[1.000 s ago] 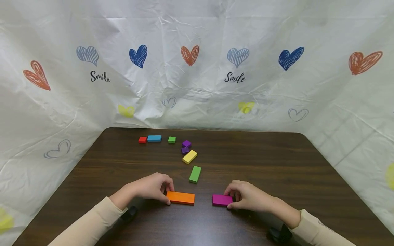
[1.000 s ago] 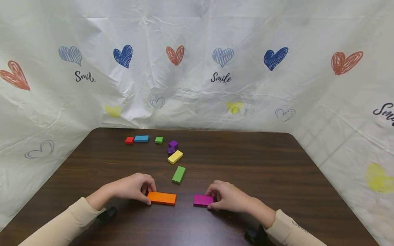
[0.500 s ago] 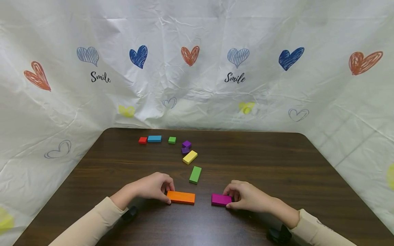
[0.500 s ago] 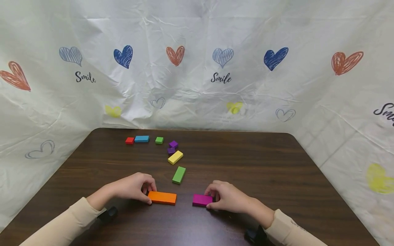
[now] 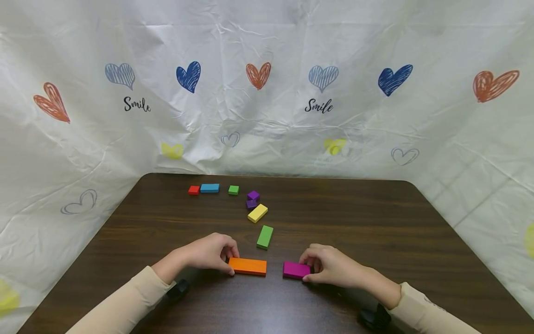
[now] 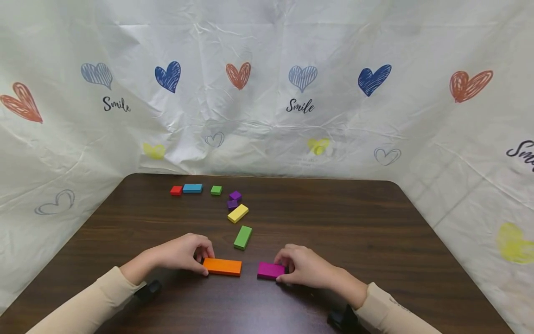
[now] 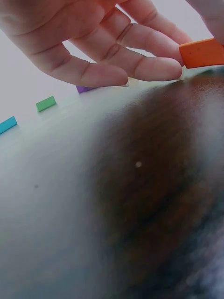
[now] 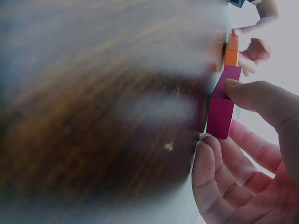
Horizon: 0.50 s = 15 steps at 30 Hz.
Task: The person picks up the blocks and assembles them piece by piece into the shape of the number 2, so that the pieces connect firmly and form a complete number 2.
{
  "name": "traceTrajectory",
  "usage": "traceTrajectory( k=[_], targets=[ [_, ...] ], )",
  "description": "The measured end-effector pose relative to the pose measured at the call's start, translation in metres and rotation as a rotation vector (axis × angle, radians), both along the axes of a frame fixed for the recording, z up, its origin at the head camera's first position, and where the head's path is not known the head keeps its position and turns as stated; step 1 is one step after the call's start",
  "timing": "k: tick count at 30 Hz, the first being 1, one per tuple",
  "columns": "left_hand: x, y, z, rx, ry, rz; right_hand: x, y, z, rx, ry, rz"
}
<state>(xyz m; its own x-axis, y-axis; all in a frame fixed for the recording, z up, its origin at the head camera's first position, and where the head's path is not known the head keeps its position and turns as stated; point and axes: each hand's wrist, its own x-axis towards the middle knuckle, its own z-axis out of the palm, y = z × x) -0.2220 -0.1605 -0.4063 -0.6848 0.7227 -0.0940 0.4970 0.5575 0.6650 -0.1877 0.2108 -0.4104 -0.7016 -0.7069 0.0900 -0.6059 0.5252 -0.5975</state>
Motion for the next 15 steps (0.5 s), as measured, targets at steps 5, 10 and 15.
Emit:
traceTrajectory(
  k=[5, 10, 15],
  targets=[
    [-0.0012, 0.0027, -0.0011, -0.006, -0.004, 0.000, -0.0016, -0.0014, -0.0007, 0.011, 0.013, 0.002],
    [-0.0017, 0.0047, -0.0007, -0.014, -0.002, 0.003, -0.0026, -0.0034, -0.0011, 0.009, 0.009, 0.004],
    [-0.0016, 0.0065, 0.0002, -0.026, -0.004, 0.010, -0.0040, -0.0053, -0.0009, 0.012, 0.014, 0.004]
  ],
)
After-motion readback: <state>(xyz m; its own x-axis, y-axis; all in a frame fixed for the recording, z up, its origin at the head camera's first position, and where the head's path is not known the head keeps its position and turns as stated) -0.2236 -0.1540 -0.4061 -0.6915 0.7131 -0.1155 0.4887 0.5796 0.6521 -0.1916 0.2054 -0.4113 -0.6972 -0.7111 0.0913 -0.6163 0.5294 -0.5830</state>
